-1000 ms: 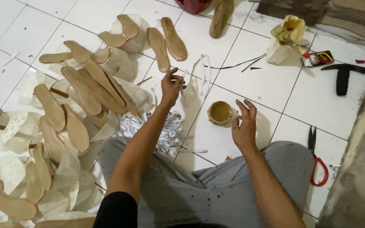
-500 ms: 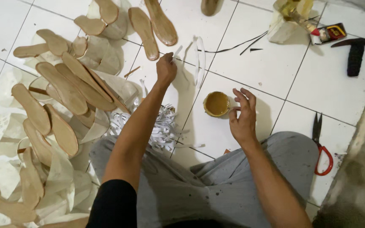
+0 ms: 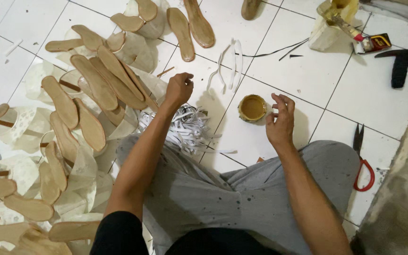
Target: The person sits cross-legged on the floor surrounded by many sandal soles and white strap pieces. They take white straps one at a time, dip or press them into a bowl of glue, work the glue along the strap by hand, and set the coated strap aside on the floor.
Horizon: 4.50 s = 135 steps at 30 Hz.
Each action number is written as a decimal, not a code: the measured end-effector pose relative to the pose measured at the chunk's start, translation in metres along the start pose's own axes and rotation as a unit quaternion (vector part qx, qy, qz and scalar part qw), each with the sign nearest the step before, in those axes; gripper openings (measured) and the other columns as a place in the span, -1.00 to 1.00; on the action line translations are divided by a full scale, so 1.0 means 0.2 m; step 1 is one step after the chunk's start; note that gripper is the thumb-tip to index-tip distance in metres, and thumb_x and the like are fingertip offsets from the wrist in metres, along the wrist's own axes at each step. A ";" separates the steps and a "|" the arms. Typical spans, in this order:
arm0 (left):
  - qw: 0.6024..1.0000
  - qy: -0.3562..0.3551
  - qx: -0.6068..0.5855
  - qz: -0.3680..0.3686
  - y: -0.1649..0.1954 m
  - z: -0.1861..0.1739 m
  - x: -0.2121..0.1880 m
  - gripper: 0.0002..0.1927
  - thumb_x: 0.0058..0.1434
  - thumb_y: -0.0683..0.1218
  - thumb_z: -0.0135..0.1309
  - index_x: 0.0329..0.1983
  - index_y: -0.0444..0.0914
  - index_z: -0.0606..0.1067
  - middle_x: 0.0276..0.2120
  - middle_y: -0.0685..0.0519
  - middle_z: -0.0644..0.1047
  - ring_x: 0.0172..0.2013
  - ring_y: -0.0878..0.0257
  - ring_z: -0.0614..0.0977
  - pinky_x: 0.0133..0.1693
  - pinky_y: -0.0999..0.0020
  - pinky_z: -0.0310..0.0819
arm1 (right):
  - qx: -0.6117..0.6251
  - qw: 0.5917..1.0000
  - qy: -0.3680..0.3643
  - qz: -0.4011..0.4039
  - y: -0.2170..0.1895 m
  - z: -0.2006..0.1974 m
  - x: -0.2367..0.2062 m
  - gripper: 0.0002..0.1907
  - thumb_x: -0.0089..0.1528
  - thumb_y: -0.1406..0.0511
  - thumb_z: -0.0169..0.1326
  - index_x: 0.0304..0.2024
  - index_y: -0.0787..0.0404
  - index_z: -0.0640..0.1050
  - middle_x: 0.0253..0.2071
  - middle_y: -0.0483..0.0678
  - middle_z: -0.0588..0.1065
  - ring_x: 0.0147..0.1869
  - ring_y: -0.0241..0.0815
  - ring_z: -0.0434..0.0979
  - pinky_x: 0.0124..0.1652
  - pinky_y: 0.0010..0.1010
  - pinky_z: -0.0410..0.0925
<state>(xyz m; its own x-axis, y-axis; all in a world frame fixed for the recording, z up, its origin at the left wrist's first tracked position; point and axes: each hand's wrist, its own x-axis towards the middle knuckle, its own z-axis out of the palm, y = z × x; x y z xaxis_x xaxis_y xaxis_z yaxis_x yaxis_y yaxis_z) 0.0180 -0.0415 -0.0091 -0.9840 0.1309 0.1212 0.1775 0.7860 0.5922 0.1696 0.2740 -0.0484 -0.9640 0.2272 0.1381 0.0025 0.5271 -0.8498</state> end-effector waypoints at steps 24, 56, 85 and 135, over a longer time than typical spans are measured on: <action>0.863 -0.057 -0.500 -0.048 0.38 -0.06 -0.56 -0.43 0.41 -0.28 0.06 0.49 -0.28 0.34 -0.19 0.11 0.44 -0.29 0.41 0.46 -0.21 0.46 0.44 | 0.088 0.994 -0.037 -0.053 -0.06 0.00 0.01 -0.48 0.42 0.43 -0.05 0.44 0.15 0.28 0.03 0.05 0.54 0.01 -0.18 0.60 -0.07 -0.39 0.50; 0.985 -0.081 -0.155 0.004 0.35 0.24 -0.79 -0.56 0.42 0.07 -0.01 0.05 -0.38 0.61 -0.04 -0.25 0.62 0.00 -0.15 0.63 0.06 0.10 0.44 | 0.321 0.926 -0.189 0.063 -0.35 -0.04 -0.13 -0.08 0.22 0.50 0.22 0.54 0.16 0.07 -0.28 -0.07 0.58 -0.07 -0.28 0.65 -0.08 -0.48 0.51; 0.830 -0.081 -0.522 -0.179 0.38 0.22 -0.79 -0.66 0.35 -0.18 0.12 0.13 -0.46 0.55 -0.33 -0.02 0.62 -0.35 0.29 0.65 -0.31 0.41 0.62 | -0.244 0.961 -0.119 -0.062 -0.15 -0.07 -0.05 -0.32 0.21 0.58 -0.02 0.38 0.09 0.44 0.40 0.13 0.24 0.37 0.18 0.21 0.27 -0.12 0.31; 0.709 0.136 -0.658 -0.213 0.33 0.19 -0.69 -0.49 0.28 -0.24 0.14 0.27 -0.34 0.28 -0.26 0.06 0.53 -0.27 0.30 0.57 -0.20 0.31 0.53 | 0.270 0.914 -0.279 0.119 -0.56 -0.11 -0.17 -0.05 0.20 0.55 0.13 0.54 0.10 0.00 -0.06 0.06 0.47 -0.26 -0.29 0.53 -0.28 -0.45 0.52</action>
<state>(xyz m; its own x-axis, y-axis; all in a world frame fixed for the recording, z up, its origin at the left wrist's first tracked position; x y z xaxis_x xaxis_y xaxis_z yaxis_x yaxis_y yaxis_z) 0.1655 0.0154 -0.0168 -0.9456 -0.2103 -0.2483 -0.0960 -0.5490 0.8303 0.2070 0.2246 0.0531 -0.9388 -0.2502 -0.2368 0.2440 0.0022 -0.9698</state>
